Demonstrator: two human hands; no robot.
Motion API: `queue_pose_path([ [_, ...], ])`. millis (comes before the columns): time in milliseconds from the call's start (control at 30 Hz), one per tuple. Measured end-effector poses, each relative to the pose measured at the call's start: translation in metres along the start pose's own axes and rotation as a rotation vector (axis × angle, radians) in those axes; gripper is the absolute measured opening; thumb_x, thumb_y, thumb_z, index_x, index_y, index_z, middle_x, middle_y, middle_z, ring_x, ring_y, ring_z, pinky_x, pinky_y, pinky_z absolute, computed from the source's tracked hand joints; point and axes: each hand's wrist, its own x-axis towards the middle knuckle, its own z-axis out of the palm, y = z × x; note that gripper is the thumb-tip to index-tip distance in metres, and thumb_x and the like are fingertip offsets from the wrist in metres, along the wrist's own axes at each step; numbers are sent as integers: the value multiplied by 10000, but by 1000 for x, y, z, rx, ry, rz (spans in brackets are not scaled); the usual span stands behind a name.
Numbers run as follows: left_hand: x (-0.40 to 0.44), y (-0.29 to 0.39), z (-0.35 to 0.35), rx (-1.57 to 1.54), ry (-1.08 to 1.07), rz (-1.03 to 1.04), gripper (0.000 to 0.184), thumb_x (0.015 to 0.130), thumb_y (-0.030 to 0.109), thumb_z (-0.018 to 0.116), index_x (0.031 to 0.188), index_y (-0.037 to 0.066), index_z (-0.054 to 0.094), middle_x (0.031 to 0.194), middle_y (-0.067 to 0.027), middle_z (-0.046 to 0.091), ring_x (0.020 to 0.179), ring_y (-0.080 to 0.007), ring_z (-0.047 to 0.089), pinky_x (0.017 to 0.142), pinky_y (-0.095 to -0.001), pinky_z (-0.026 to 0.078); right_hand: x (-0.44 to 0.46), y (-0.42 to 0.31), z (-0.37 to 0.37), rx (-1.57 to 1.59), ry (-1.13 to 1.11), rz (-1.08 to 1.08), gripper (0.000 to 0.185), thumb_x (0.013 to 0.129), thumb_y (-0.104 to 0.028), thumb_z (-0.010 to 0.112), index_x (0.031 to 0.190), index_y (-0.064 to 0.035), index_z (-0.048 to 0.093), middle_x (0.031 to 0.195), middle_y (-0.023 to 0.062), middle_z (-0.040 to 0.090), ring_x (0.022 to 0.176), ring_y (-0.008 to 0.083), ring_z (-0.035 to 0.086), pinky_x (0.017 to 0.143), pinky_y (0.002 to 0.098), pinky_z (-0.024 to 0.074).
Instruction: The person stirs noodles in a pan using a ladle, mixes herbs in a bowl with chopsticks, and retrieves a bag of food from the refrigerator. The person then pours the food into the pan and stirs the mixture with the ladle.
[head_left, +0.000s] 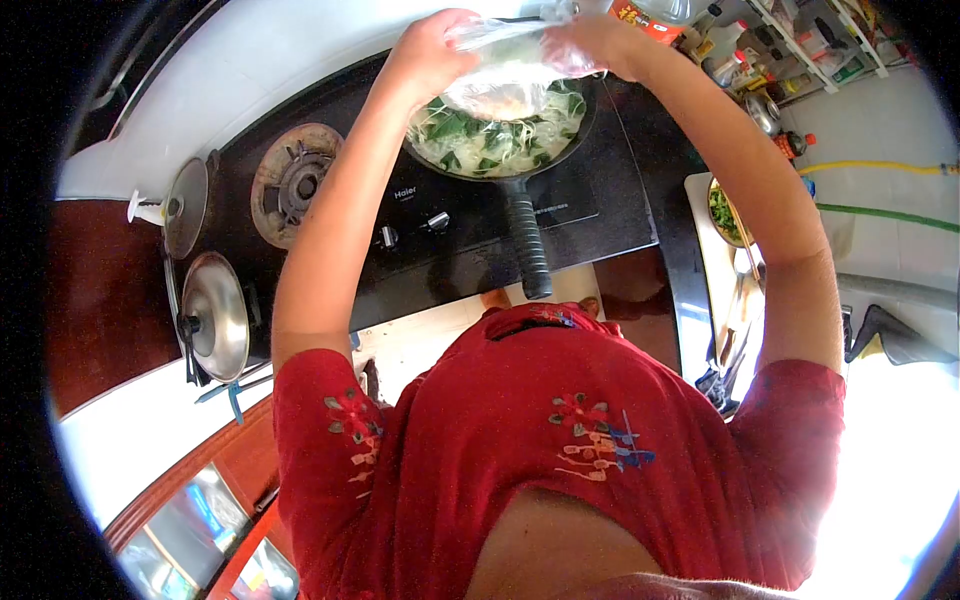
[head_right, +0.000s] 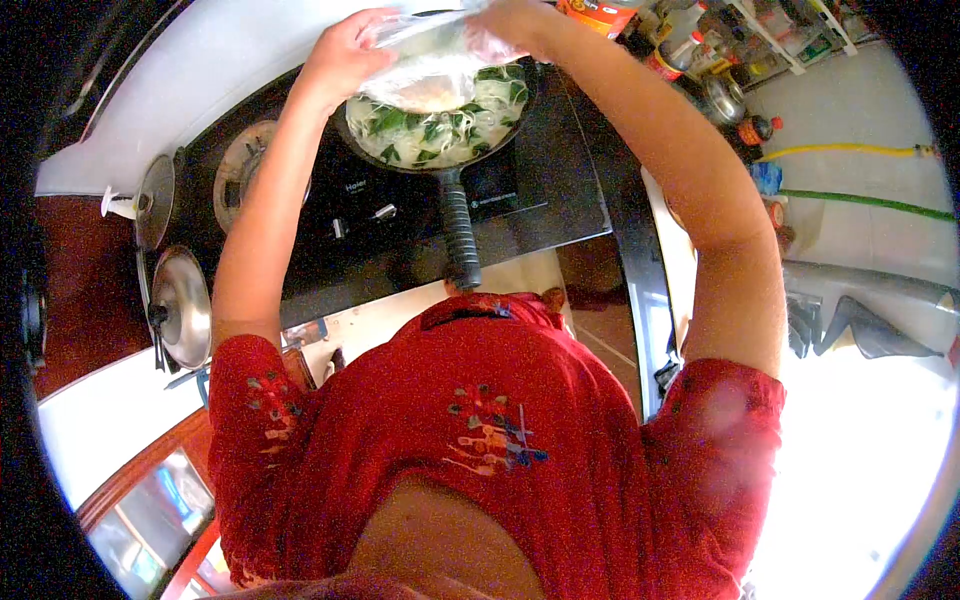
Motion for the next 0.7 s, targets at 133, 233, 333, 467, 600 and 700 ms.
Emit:
queue_pose_path([
  [133, 3, -23, -8, 238, 9, -73, 383, 728, 144, 655, 1068, -13, 574, 906, -56, 621, 777, -148, 573, 755, -255, 450, 4, -17, -4, 565, -48, 110, 281, 916, -211, 421, 1114, -31, 506, 1041, 101, 605, 938, 182, 580, 764, 319, 516],
  [233, 9, -51, -5, 143, 9, -252, 258, 785, 181, 590, 951, -14, 619, 776, -108, 634, 665, -162, 580, 654, -297, 452, 15, -18, 3, 924, -68, 135, 276, 920, -182, 405, 1134, -21, 471, 1079, 106, 587, 986, 215, 560, 821, 382, 502],
  [333, 9, -68, -4, 5, 41, -316, 261, 836, 212, 539, 947, -15, 604, 778, -101, 624, 678, -147, 565, 586, -300, 439, 24, -21, 16, 1142, -34, 134, 216, 898, -126, 420, 1077, -17, 473, 1055, 111, 575, 985, 252, 552, 874, 453, 468],
  [467, 4, -67, 6, -361, 147, -569, 318, 874, 235, 486, 1120, 35, 504, 999, -100, 569, 883, -202, 551, 727, -369, 442, 19, -30, 31, 1281, 144, 116, 159, 863, -97, 466, 988, -10, 513, 927, 109, 583, 860, 234, 576, 817, 427, 486],
  [600, 1, -58, 14, -845, 204, -682, 418, 910, 335, 397, 1239, 77, 400, 1176, -126, 503, 1064, -298, 499, 890, -544, 379, 22, -25, 29, 1277, 98, 87, 160, 853, -128, 500, 924, 4, 556, 848, 90, 587, 751, 208, 576, 754, 376, 501],
  [700, -6, -41, 18, -1096, 205, -611, 492, 899, 419, 372, 1259, 84, 382, 1238, -140, 470, 1136, -332, 452, 918, -598, 324, 24, -19, 23, 1188, -33, 36, 223, 860, -158, 500, 979, 20, 560, 854, 84, 593, 735, 189, 574, 743, 341, 499],
])
